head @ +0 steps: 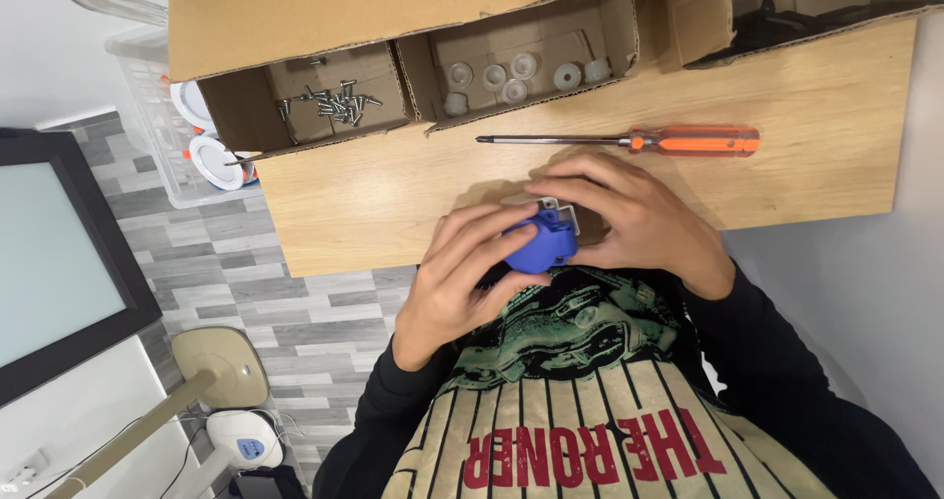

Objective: The person takes a blue electrical socket component and inserts it into a white plastic outlet housing. They then pick up a screwdriver and use it to tighten a screw on the housing to secure the assembly.

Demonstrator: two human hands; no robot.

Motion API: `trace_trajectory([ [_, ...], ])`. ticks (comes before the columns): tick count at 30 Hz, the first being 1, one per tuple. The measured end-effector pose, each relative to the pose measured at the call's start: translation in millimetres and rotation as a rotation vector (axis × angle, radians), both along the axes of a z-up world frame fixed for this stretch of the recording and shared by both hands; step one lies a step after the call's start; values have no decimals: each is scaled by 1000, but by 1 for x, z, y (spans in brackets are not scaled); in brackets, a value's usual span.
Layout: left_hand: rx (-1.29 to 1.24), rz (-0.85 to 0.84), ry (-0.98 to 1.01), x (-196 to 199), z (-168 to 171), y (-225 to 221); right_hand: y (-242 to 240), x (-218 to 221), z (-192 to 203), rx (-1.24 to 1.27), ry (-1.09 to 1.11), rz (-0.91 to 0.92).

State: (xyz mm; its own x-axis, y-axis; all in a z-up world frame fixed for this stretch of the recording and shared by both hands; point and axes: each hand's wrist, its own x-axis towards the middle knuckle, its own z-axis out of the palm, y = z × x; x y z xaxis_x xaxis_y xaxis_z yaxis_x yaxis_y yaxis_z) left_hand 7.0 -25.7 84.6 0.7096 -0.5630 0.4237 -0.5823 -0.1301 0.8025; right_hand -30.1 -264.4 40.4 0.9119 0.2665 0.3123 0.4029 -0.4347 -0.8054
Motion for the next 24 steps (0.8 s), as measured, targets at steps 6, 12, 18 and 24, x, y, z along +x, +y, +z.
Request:
trace_trajectory([
  [6, 113, -11, -61, 3, 1, 2, 0, 0, 5, -3, 1, -9],
  [12, 160, -19, -58, 6, 3, 2, 0, 0, 3, 6, 18, -5],
  [18, 185, -26, -49, 8, 2, 1, 0, 1, 3, 17, 25, -8],
  [24, 219, -39, 69, 12, 4, 3, -1, 1, 2, 4, 7, -2],
])
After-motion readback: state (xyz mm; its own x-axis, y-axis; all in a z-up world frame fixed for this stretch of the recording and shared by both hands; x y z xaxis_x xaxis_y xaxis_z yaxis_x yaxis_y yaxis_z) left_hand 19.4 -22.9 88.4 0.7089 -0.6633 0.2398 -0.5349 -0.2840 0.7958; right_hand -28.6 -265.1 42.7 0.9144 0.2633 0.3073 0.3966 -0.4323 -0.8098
